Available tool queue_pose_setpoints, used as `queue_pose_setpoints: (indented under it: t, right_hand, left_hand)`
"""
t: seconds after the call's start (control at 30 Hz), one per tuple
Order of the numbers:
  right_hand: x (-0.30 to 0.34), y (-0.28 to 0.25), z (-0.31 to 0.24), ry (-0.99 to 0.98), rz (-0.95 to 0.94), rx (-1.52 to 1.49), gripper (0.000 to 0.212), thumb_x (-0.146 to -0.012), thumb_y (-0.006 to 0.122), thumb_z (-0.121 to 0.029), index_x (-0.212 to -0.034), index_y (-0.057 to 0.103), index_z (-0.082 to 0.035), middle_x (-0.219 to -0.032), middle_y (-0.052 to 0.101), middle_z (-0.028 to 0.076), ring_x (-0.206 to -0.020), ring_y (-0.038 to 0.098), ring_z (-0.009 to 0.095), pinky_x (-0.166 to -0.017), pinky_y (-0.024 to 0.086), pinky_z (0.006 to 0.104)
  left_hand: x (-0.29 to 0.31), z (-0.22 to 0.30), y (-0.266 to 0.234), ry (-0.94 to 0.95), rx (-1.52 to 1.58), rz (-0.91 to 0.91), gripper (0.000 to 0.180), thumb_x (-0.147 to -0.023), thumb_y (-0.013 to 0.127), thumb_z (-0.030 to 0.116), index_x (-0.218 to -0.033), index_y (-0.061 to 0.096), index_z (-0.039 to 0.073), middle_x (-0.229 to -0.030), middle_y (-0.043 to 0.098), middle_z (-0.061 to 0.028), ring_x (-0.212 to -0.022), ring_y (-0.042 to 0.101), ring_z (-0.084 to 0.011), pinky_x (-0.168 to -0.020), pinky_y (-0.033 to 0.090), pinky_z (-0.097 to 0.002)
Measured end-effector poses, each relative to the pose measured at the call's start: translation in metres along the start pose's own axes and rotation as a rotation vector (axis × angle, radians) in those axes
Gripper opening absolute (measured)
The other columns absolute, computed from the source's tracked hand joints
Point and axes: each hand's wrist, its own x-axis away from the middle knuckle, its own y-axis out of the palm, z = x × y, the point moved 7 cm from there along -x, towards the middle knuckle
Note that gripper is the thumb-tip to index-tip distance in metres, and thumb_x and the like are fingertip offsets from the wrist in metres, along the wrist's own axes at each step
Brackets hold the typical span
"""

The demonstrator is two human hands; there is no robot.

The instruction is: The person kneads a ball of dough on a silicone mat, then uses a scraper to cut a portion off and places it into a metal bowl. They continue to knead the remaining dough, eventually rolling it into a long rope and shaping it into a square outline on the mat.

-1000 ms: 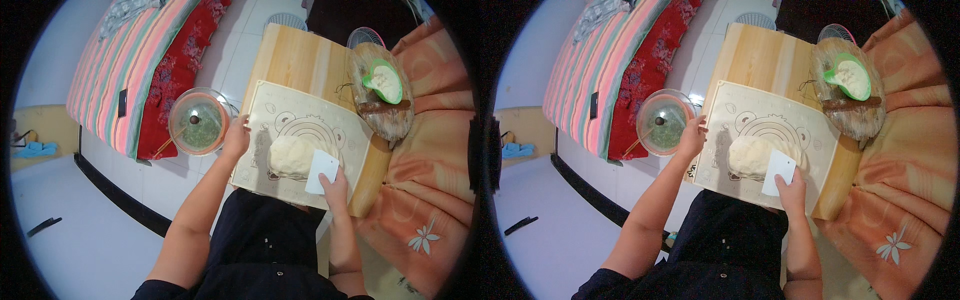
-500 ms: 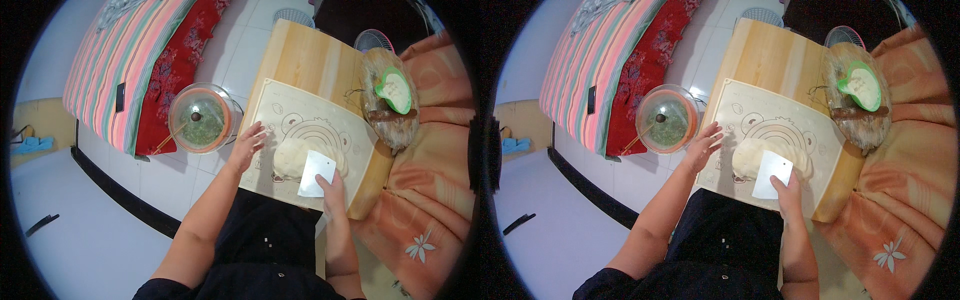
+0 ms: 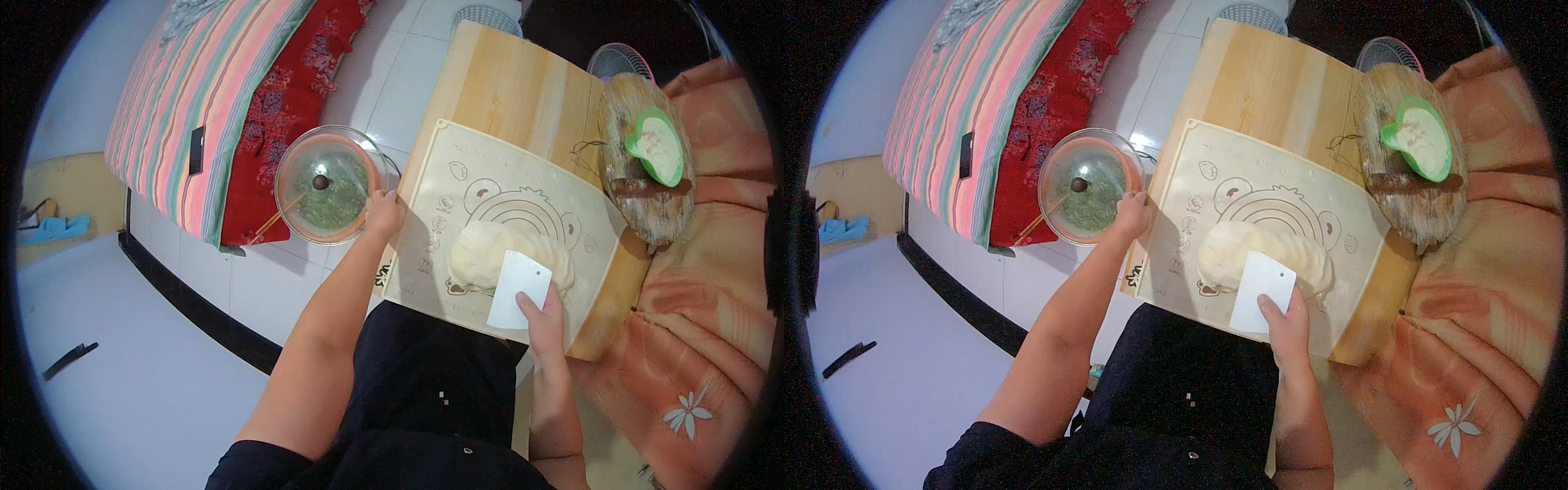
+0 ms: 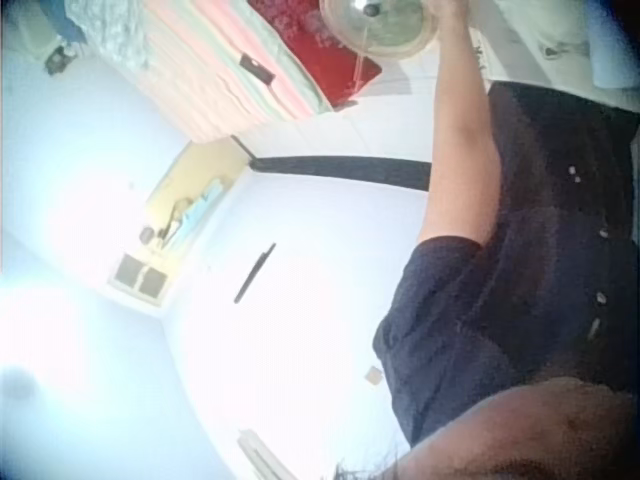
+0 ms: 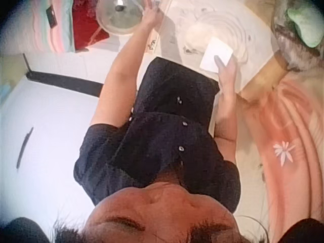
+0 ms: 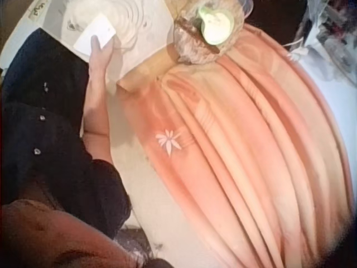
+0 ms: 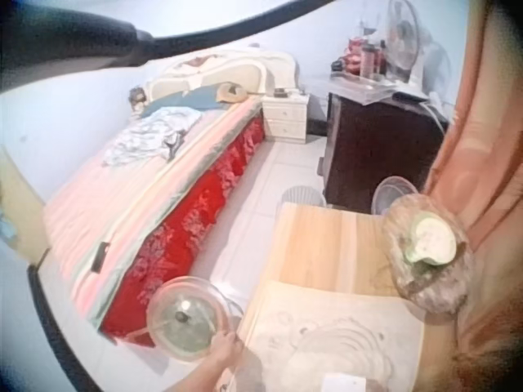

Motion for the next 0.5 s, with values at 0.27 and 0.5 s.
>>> queue_pose_setpoints:
  t: [0.27, 0.5]
  right_hand:
    - [-0.004, -0.02, 0.012, -0.091, 0.123, 0.098, 0.036, -0.088, 0.062, -0.006, -0.121, 0.052, 0.003, -0.111, 0.062, 0.008, -0.1, 0.057, 0.015, -0.089, 0.045, 0.0287]
    - [-0.005, -0.007, -0.013, -0.229, 0.201, 0.547, 0.032, -0.088, 0.06, -0.014, -0.114, 0.054, 0.004, -0.1, 0.066, 0.018, -0.091, 0.065, 0.028, -0.082, 0.049, 0.0363]
  left_hand:
    - [0.142, 0.175, -0.017, 0.512, 0.067, 0.188, 0.054, -0.084, 0.065, 0.018, -0.132, 0.046, 0.003, -0.133, 0.044, -0.0247, -0.122, 0.044, -0.0399, -0.104, 0.036, -0.0437]
    - [0.159, 0.2, 0.029, 0.532, -0.062, -0.206, 0.072, -0.082, 0.069, 0.03, -0.14, 0.035, 0.005, -0.146, 0.029, -0.0241, -0.129, 0.037, -0.0391, -0.105, 0.037, -0.0438]
